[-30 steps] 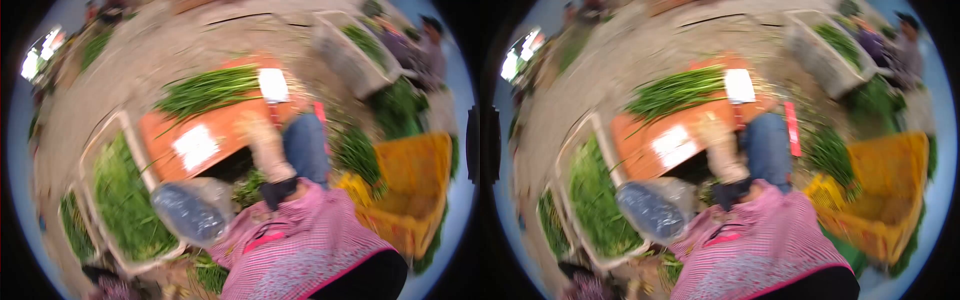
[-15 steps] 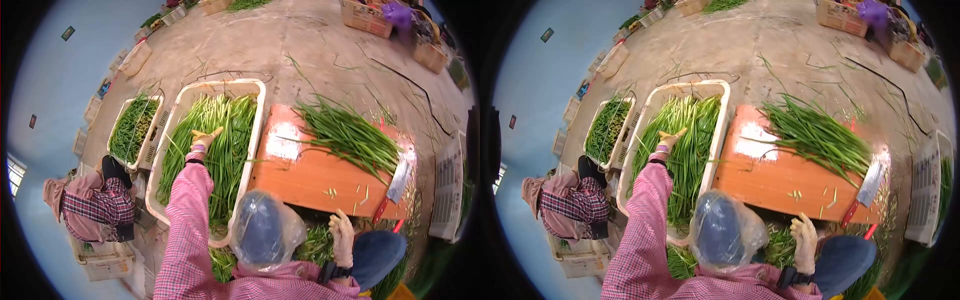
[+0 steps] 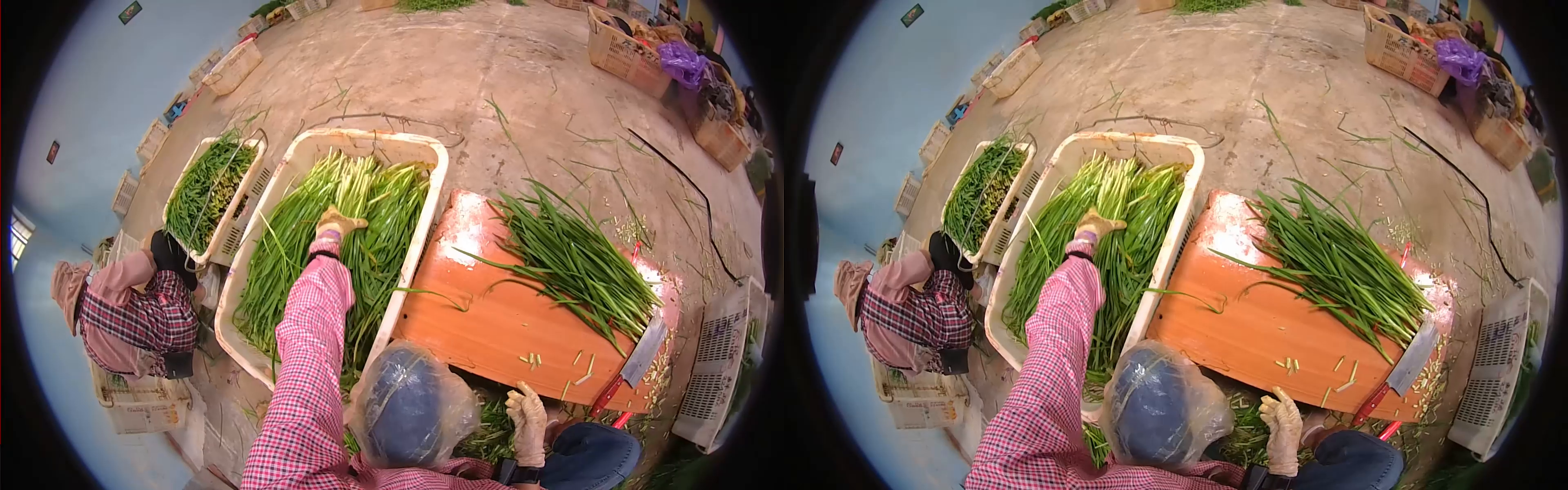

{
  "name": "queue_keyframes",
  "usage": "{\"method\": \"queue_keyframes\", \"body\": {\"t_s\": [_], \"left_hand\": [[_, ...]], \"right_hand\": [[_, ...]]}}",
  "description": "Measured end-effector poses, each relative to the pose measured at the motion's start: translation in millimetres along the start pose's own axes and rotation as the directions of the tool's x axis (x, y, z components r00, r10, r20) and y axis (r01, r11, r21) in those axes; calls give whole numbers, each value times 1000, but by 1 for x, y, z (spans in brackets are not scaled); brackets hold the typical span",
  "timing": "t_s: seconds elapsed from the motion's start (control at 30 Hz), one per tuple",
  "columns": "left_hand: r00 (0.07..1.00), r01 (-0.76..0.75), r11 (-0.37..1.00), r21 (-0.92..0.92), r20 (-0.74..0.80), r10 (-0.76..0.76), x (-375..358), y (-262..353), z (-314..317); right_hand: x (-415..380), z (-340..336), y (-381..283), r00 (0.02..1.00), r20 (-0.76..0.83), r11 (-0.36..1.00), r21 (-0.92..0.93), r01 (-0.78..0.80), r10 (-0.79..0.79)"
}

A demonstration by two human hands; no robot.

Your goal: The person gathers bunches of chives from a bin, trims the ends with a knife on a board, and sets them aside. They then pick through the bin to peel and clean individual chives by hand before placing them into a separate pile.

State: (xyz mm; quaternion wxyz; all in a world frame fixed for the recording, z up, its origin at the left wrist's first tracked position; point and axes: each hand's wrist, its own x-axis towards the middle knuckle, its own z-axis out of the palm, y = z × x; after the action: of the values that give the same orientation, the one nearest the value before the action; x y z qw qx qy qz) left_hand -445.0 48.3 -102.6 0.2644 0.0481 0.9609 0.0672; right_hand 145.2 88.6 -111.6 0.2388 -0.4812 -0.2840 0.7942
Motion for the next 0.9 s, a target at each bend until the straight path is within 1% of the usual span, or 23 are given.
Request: {"method": "queue_keyframes", "body": {"t_s": [0.07, 0.1, 0.13, 0.2, 0.23, 0.3, 0.33, 0.37, 0.4, 0.43, 0.47, 0.53, 0.6, 0.67, 0.7, 0.8, 0.83, 0.87, 0.9], "left_hand": [[988, -75, 996, 47, -128, 81, 9, -11, 8], [986, -163, 985, -53, -47, 161, 6, -18, -2], [984, -176, 982, -75, -6, 176, 34, -30, -1], [970, -123, 987, -100, 196, 141, 47, -35, -8], [989, -81, 975, -206, 105, 104, -12, -24, -22], [955, -231, 920, -317, 109, 277, 28, -73, -13], [979, -100, 893, -438, 115, 166, 15, -69, -15], [991, 22, 832, -555, 120, 54, 3, -65, -17], [953, -195, 782, -592, 75, 294, 36, -96, -2], [856, -383, 668, -638, 26, 516, 69, -126, 12], [868, -346, 576, -740, -19, 496, 61, -124, 14], [937, -301, 712, -635, -58, 344, 42, -110, 10], [936, -345, 814, -467, -110, 334, 12, -83, 2], [877, -481, 850, -215, -121, 465, -9, -57, -14], [884, -463, 789, -405, -144, 444, 40, -65, 4], [954, -290, 928, -236, -144, 261, 18, -26, 9], [955, -199, 980, 10, -224, 196, -11, 2, 2], [937, -74, 966, 246, -314, 152, -25, 23, -1], [933, -21, 960, 278, -340, 119, -19, 32, 4]], "right_hand": [[2, 0, 4, 1000, -14, 1000, 0, 3, -3], [3, -1, 5, 1000, -29, 1000, -4, 3, -3], [6, -3, 6, 1000, -25, 1000, -6, 2, -2], [6, -9, 8, 1000, -20, 1000, -22, -19, 19], [7, -10, 12, 999, -29, 1000, -19, -16, 15], [10, -6, 10, 998, -48, 999, -29, -32, 31], [10, -5, 9, 997, -64, 999, -32, -39, 37], [11, -5, 8, 997, -65, 998, -33, -48, 46], [12, -5, 7, 997, -65, 998, -38, -44, 41], [11, -5, 8, 997, -65, 998, -42, -41, 39], [10, -4, 8, 997, -66, 998, -44, -43, 40], [7, 1, 6, 992, -119, 997, -74, 33, -42], [8, 5, -4, 982, -145, 988, -105, 109, -123], [10, 5, -18, 970, -145, 976, -130, 174, -192], [10, 8, -26, 966, -174, 973, -163, 164, -192], [17, 8, -24, 970, -173, 979, -135, 150, -173], [17, 10, -20, 974, -160, 981, -137, 137, -159], [17, 11, -15, 984, -118, 982, -150, 116, -134], [18, 12, -8, 991, -77, 982, -164, 97, -111]]}}
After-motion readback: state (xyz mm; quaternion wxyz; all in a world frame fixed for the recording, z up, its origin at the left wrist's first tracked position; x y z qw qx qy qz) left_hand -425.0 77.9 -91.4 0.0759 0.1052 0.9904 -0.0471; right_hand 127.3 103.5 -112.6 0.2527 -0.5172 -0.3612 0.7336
